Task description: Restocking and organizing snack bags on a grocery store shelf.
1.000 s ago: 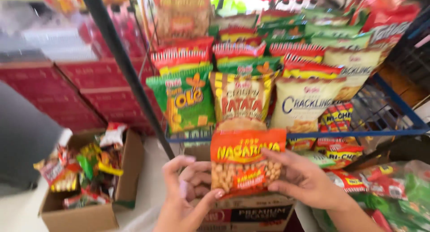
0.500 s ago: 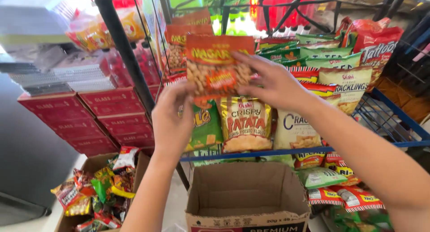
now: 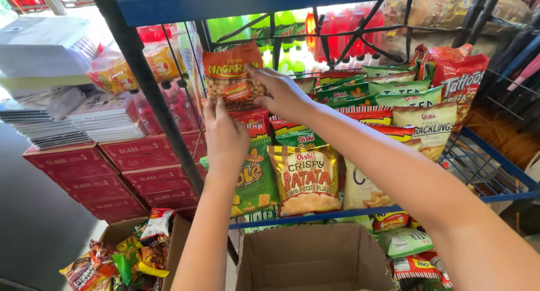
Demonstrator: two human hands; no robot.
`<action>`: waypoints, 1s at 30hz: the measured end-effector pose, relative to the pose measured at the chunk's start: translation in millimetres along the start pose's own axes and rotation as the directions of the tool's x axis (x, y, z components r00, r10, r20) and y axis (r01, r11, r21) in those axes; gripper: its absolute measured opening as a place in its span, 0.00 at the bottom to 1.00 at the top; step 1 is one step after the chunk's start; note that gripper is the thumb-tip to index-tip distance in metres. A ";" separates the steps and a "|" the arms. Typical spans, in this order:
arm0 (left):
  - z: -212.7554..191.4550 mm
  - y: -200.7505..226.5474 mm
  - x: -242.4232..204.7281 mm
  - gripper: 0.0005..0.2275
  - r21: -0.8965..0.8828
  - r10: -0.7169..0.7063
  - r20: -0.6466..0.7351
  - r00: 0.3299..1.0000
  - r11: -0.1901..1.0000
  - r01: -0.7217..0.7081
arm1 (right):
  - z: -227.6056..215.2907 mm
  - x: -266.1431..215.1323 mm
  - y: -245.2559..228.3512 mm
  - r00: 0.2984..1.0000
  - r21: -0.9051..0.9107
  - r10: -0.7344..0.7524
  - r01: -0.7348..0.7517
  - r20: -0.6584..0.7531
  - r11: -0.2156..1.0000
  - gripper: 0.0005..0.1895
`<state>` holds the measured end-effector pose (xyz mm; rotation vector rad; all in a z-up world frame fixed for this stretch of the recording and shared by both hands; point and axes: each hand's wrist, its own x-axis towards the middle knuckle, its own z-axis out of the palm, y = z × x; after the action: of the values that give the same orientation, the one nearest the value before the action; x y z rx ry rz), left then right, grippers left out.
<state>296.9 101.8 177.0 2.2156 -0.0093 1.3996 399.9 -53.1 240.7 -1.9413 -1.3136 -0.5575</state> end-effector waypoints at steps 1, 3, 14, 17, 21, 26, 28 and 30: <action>1.1 1.6 -0.2 0.23 -0.001 -0.001 -0.001 1.000 1.000 0.001 | 5.0 2.4 5.2 1.000 -0.001 0.000 0.000 0.002 1.000 0.46; 3.3 3.8 -1.8 0.25 -0.061 0.028 0.023 0.999 0.998 -0.026 | 16.5 6.7 15.8 0.998 -0.033 -0.060 0.061 0.032 0.998 0.46; 19.9 -5.6 -17.3 0.23 0.349 0.023 0.134 0.991 0.935 -0.069 | 29.3 9.4 22.1 0.973 -0.176 0.177 -0.150 0.149 0.973 0.51; 19.3 -4.1 -16.6 0.24 0.381 0.009 0.152 0.988 0.922 -0.066 | 30.0 10.4 29.8 0.963 -0.210 0.207 -0.170 0.171 0.963 0.52; 17.1 -3.1 -16.5 0.25 0.388 -0.021 0.173 0.985 0.920 -0.049 | 30.6 11.4 29.5 0.970 -0.266 0.178 -0.129 0.168 0.955 0.54; 16.0 -1.2 -15.1 0.24 0.408 -0.069 0.218 0.974 0.912 -0.027 | 23.0 11.6 6.8 0.962 -0.467 0.249 -0.171 0.111 0.868 0.51; 16.8 -2.4 -15.6 0.24 0.409 -0.065 0.215 0.974 0.912 -0.030 | 24.9 11.7 12.0 0.978 -0.489 0.191 -0.128 0.082 0.863 0.50; 16.5 -2.9 -16.3 0.24 0.411 -0.056 0.209 0.976 0.911 -0.035 | 25.7 12.3 14.7 0.992 -0.465 0.102 -0.055 0.077 0.884 0.46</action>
<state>304.0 93.1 156.5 2.7033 0.2449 1.2316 417.2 -29.4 227.7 -2.4265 -1.2324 -0.8001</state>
